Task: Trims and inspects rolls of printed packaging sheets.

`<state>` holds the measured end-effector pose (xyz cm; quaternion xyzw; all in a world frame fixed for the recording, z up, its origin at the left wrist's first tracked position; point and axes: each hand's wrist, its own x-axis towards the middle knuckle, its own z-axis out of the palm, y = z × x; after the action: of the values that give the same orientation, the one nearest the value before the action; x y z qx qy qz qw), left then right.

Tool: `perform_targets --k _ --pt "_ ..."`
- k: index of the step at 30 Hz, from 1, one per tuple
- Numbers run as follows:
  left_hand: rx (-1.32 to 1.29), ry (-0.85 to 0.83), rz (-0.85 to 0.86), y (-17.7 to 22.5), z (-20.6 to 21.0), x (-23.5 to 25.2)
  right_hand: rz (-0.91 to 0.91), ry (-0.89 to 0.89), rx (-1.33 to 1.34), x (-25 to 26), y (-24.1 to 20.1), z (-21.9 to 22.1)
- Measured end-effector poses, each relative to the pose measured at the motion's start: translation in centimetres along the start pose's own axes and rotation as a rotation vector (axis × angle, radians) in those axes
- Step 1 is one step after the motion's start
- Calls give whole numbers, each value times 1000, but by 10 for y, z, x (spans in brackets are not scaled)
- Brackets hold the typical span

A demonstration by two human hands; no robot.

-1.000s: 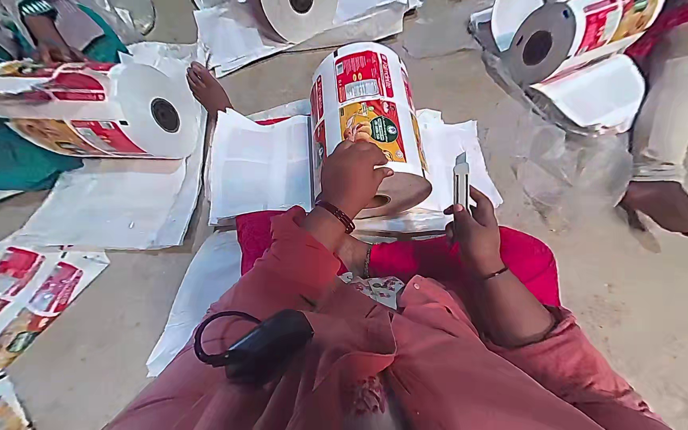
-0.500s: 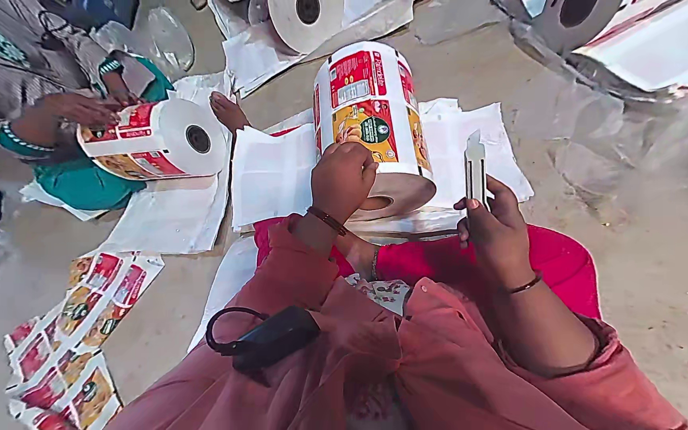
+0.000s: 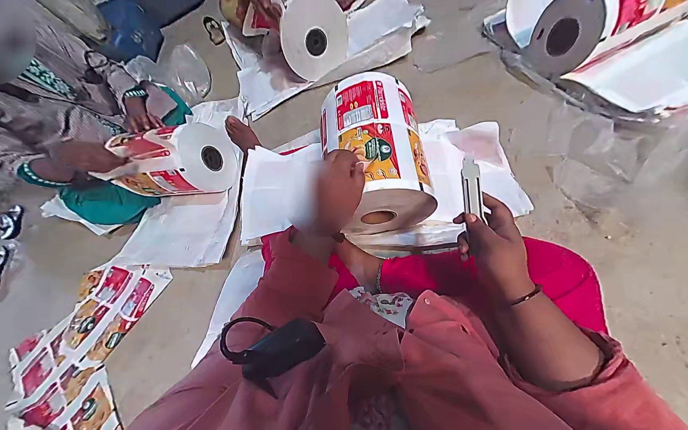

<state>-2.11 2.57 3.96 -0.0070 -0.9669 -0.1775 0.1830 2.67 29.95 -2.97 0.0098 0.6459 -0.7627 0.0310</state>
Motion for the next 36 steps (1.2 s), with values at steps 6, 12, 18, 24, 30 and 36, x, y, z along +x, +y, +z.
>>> perform_targets --k 6,12,18,24,30,36 --pt "-203 170 -245 -42 -23 7 -17 7 15 3 -1 -1" --pt "-236 196 -253 -58 -25 2 -24 69 24 5 2 3" --pt "-202 235 -144 -31 -10 -8 -38 31 -178 11 9 5" --pt "-175 226 -55 -35 16 -11 -23 18 -240 25 -14 22" --pt "-171 196 129 -58 38 -19 -118 -40 -491 70 -55 53" --pt "-411 49 216 -56 49 -14 -104 -40 -530 95 -72 90"
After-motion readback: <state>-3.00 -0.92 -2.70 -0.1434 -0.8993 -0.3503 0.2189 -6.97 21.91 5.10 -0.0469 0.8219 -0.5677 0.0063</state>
